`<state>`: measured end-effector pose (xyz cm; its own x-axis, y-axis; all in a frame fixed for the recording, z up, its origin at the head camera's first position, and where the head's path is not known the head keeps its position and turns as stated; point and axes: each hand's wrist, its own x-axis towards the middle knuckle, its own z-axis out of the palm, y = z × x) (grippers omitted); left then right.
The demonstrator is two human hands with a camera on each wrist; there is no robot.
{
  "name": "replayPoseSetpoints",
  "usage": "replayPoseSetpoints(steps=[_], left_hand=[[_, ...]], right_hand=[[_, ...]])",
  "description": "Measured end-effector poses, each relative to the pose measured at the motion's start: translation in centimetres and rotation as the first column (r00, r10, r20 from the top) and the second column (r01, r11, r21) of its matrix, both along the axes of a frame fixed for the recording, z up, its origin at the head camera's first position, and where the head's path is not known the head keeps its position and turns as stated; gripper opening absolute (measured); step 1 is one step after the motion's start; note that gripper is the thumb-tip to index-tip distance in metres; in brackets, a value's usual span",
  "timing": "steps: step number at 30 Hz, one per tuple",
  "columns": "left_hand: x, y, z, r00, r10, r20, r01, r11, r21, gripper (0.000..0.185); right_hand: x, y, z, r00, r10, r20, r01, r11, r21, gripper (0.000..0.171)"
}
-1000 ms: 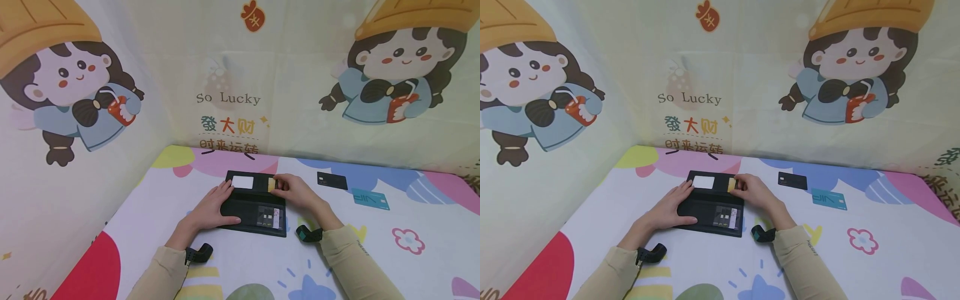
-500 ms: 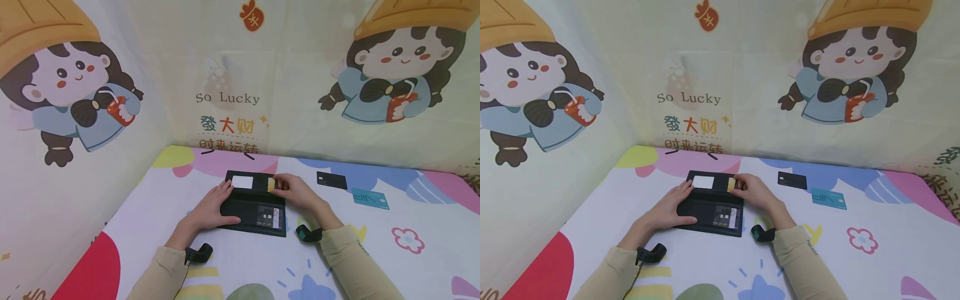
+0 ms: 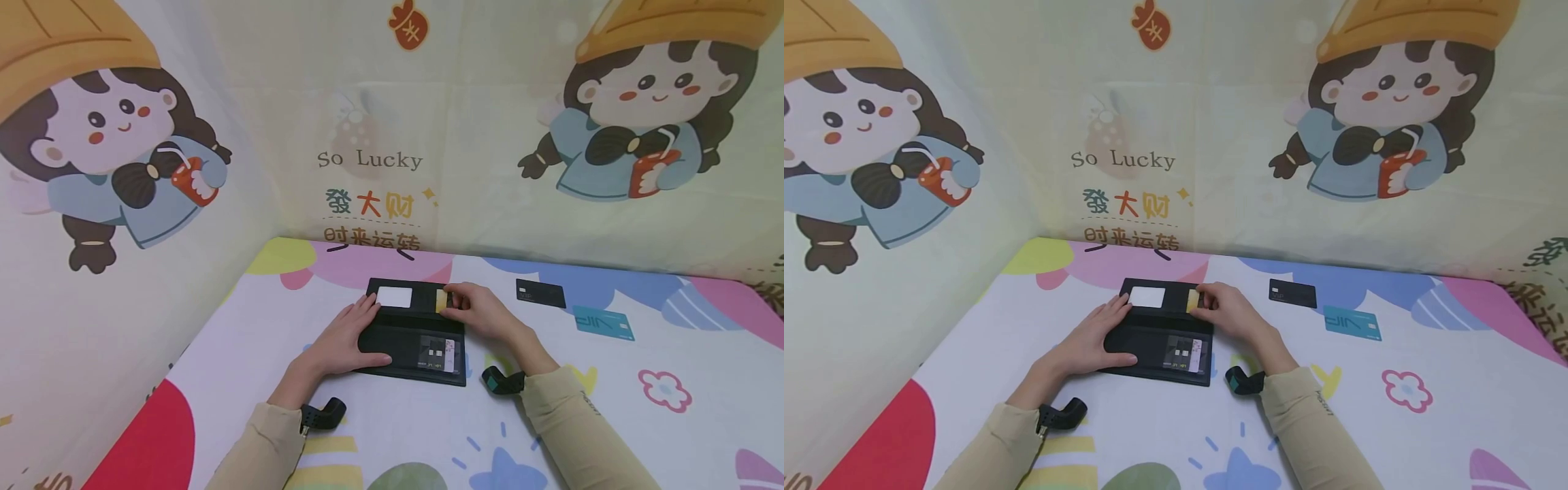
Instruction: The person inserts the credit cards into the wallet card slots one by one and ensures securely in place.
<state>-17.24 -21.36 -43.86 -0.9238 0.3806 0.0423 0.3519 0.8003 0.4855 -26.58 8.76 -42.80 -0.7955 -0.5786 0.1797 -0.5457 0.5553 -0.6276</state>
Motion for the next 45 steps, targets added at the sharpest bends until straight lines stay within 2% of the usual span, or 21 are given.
replayPoseSetpoints(steps=[9, 17, 28, 45], left_hand=[[0.0, -0.1, -0.1, 1.0, 0.005, 0.003, -0.005, 1.0, -0.004, 0.107], [0.0, 0.0, 0.0, 1.0, 0.005, 0.001, -0.005, 1.0, -0.006, 0.107], [0.0, 0.0, 0.1, 1.0, 0.001, 0.001, -0.001, 1.0, -0.005, 0.106], [0.1, 0.0, 0.2, 1.0, 0.007, 0.012, -0.006, 1.0, -0.008, 0.106]], right_hand=[[0.0, -0.3, 0.0, 1.0, 0.003, -0.005, -0.003, 1.0, 0.014, 0.036], [0.1, 0.3, 0.4, 0.998, -0.038, 0.059, 0.039, 0.999, -0.015, 0.043], [-0.1, 0.8, 0.6, 0.994, -0.04, 0.1, 0.044, 0.998, -0.036, 0.042], [-0.1, 1.7, 1.3, 0.995, -0.067, 0.074, 0.071, 0.995, -0.063, 0.049]])
